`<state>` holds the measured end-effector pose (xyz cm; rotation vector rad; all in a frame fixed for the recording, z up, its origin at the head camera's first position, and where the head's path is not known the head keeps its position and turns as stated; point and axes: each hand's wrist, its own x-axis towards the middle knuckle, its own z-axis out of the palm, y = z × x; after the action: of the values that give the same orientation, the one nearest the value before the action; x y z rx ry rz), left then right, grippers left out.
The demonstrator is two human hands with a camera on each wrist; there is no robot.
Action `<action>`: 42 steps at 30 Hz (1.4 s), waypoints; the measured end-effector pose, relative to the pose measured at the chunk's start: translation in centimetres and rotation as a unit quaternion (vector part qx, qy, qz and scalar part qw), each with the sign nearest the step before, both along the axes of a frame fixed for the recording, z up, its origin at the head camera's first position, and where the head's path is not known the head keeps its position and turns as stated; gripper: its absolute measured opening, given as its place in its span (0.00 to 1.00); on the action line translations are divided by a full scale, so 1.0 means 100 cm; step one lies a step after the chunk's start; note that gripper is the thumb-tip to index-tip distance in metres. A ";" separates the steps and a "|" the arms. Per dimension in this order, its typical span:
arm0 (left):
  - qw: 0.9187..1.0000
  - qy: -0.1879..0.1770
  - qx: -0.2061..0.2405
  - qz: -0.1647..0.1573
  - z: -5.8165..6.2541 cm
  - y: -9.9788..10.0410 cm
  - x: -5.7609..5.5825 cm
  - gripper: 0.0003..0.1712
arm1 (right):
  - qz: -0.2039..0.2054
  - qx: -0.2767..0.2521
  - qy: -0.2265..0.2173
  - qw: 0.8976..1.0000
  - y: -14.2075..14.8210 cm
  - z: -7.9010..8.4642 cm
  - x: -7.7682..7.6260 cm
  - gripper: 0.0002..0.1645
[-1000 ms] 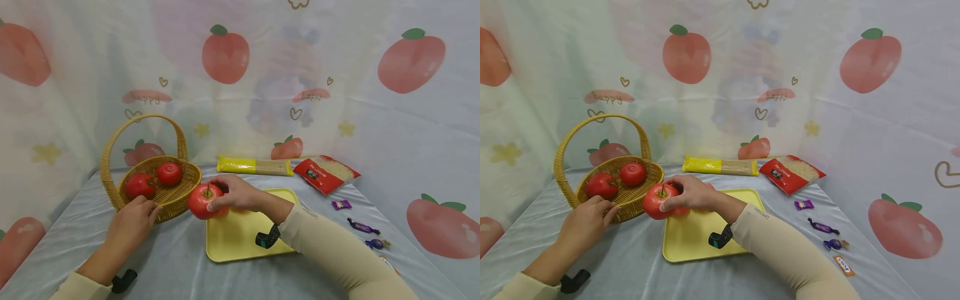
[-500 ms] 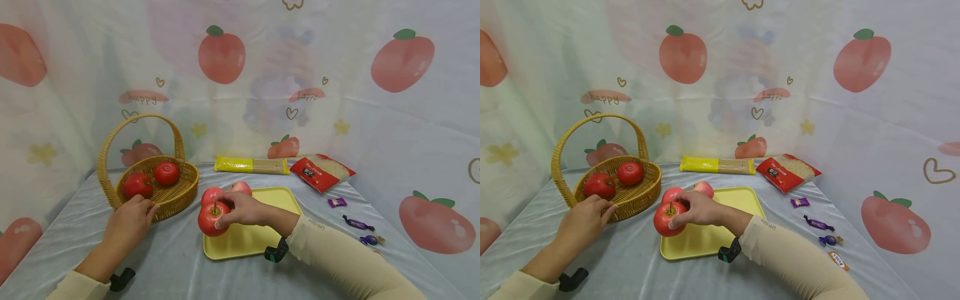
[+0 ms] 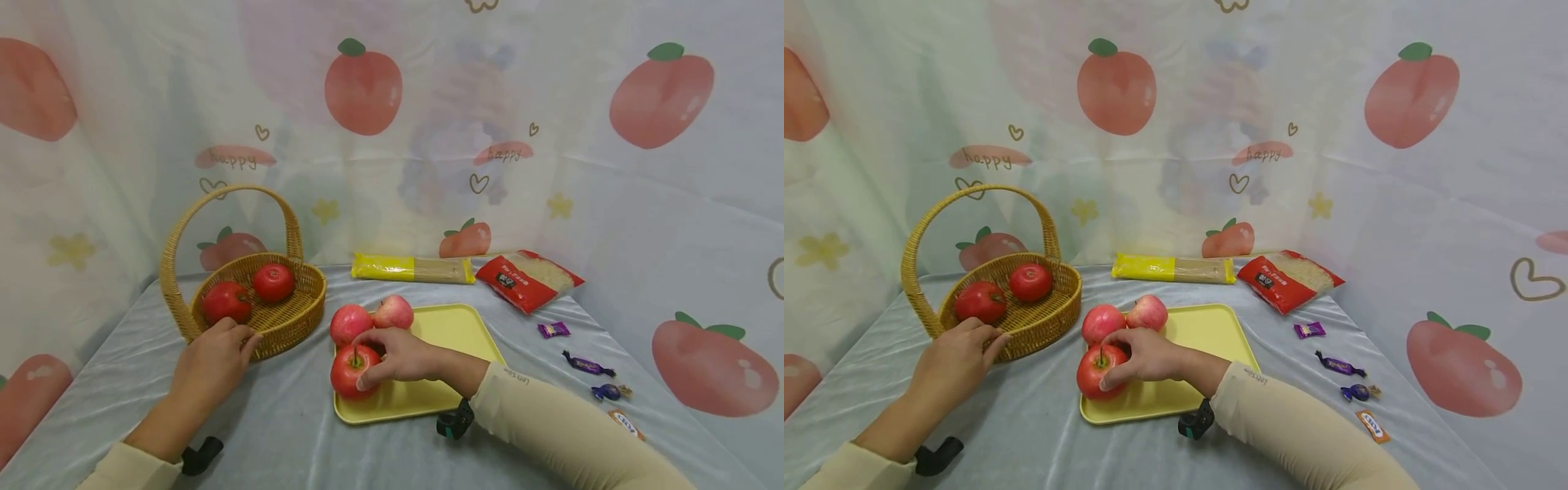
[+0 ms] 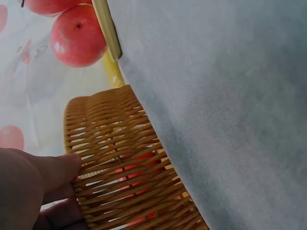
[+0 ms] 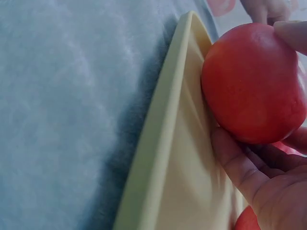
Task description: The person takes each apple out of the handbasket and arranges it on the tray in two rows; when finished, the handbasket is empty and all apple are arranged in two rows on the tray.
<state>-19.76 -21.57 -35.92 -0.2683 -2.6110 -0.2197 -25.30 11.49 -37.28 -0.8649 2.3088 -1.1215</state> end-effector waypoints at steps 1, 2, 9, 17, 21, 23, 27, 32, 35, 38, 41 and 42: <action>1.000 0.001 -0.001 -0.001 0.000 0.000 0.000 0.10 | 0.002 0.001 0.002 1.000 0.000 0.000 0.000 0.32; 1.000 0.002 -0.001 -0.003 0.000 0.000 0.000 0.10 | 0.003 0.002 0.004 1.000 0.001 0.000 0.001 0.33; 1.000 0.010 0.001 -0.007 -0.001 -0.001 0.000 0.09 | 0.023 0.017 0.028 0.999 0.002 0.003 0.001 0.32; 1.000 0.013 0.001 -0.008 -0.002 -0.001 0.001 0.09 | 0.046 0.026 0.070 0.996 0.006 0.007 0.001 0.33; 1.000 0.024 0.003 -0.010 -0.003 -0.001 0.002 0.09 | 0.039 0.017 0.050 0.998 0.011 0.013 0.000 0.37; 1.000 0.026 0.005 -0.012 -0.003 -0.001 0.002 0.09 | 0.032 0.013 0.037 0.999 0.014 0.016 -0.001 0.38; 1.000 0.022 0.009 -0.010 -0.002 -0.001 0.002 0.08 | 0.025 -0.001 0.033 0.999 0.017 0.022 -0.002 0.37; 1.000 0.020 0.008 -0.008 -0.001 -0.002 0.001 0.09 | 0.019 -0.013 0.066 0.998 0.018 0.031 -0.004 0.36; 1.000 0.021 0.007 -0.010 -0.002 -0.003 0.000 0.09 | 0.011 -0.020 0.077 0.997 0.017 0.036 -0.006 0.37; 1.000 0.023 0.007 -0.012 -0.003 -0.003 0.000 0.09 | 0.006 -0.027 0.087 0.996 0.014 0.041 -0.009 0.38; 1.000 0.025 0.009 -0.012 -0.004 -0.002 0.000 0.08 | 0.002 -0.024 0.103 0.994 0.010 0.045 -0.013 0.39; 1.000 0.025 0.009 -0.011 -0.004 -0.002 0.000 0.08 | 0.001 -0.018 0.111 0.994 0.008 0.047 -0.014 0.39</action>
<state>-19.73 -21.80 -36.31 -0.2932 -2.5573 -0.2411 -26.70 12.32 -32.61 -1.0535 2.4705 -1.1201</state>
